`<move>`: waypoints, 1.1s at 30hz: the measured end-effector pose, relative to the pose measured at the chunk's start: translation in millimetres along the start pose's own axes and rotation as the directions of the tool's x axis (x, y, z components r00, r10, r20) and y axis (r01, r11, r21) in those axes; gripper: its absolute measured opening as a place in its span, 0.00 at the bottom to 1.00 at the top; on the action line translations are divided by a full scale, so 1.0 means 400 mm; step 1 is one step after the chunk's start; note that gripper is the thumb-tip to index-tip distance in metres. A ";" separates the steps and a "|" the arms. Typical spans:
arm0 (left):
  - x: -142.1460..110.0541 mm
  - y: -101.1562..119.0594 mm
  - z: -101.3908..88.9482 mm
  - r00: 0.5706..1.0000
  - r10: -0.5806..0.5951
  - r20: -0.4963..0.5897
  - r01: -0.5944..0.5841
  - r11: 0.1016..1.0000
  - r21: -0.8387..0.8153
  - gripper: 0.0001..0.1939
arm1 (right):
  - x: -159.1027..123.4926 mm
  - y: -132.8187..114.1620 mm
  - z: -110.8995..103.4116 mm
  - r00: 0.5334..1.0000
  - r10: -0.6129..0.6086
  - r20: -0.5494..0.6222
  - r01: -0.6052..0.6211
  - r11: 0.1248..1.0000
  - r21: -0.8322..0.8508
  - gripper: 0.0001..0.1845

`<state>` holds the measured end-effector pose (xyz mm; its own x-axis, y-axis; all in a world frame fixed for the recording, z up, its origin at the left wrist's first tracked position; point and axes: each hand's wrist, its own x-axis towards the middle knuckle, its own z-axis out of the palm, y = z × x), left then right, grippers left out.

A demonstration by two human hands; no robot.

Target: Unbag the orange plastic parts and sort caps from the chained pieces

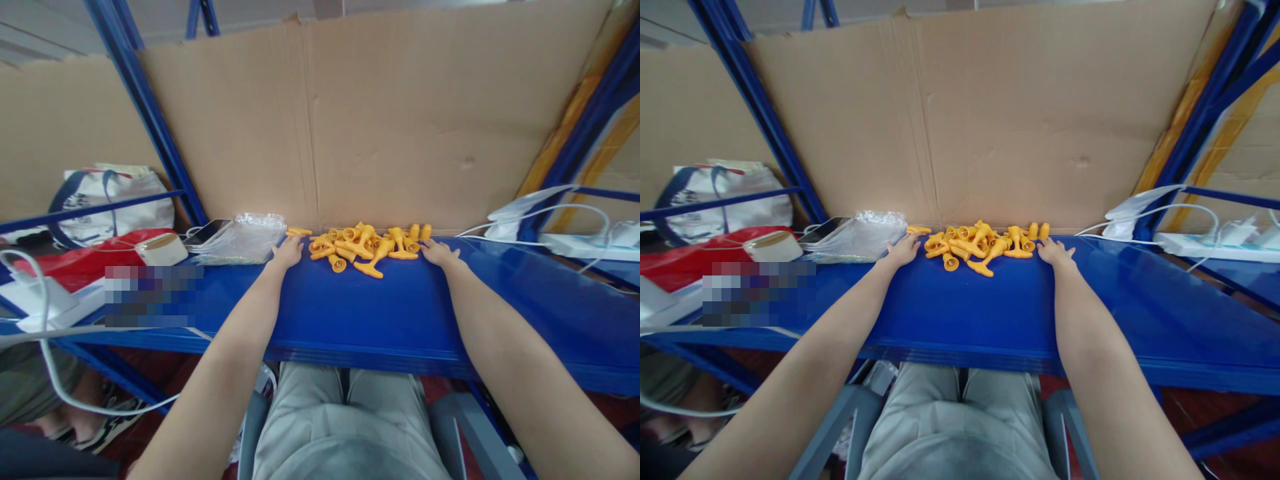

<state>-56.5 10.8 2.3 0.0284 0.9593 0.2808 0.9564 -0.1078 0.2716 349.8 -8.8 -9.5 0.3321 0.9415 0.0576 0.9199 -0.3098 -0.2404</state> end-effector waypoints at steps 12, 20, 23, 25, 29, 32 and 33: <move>0.047 -0.028 0.000 0.997 0.034 0.069 -0.042 0.993 0.111 0.25 | 0.008 0.005 0.003 1.000 -0.002 -0.004 0.002 1.000 0.000 0.31; 0.076 -0.061 0.041 0.992 0.107 0.065 -0.113 0.988 0.105 0.26 | 0.001 0.003 0.001 1.000 -0.004 -0.012 0.004 1.000 0.014 0.30; 0.084 -0.067 0.045 0.990 0.134 0.046 -0.138 0.983 0.120 0.26 | -0.002 0.002 -0.001 0.999 -0.004 -0.034 0.005 1.000 0.024 0.29; 0.085 -0.069 0.045 0.989 0.139 0.050 -0.144 0.981 0.129 0.26 | -0.010 -0.003 -0.005 0.999 0.002 -0.043 -0.001 0.999 0.032 0.29; 0.084 -0.067 0.042 0.989 0.133 0.069 -0.142 0.980 0.140 0.27 | -0.030 -0.017 -0.019 0.998 0.025 -0.059 -0.022 0.999 0.041 0.28; 0.081 -0.064 0.040 0.989 0.130 0.073 -0.140 0.979 0.145 0.27 | -0.040 -0.026 -0.028 0.991 0.052 -0.121 -0.045 0.997 0.060 0.25; 0.081 -0.064 0.040 0.989 0.128 0.074 -0.138 0.979 0.150 0.27 | -0.040 -0.028 -0.030 0.987 0.056 -0.149 -0.046 0.996 0.072 0.25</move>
<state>-75.3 48.6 -10.2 0.1719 0.9543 0.2444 0.9760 -0.1986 0.0888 336.6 -22.1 3.8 0.4103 0.8924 0.1877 0.8865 -0.3420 -0.3117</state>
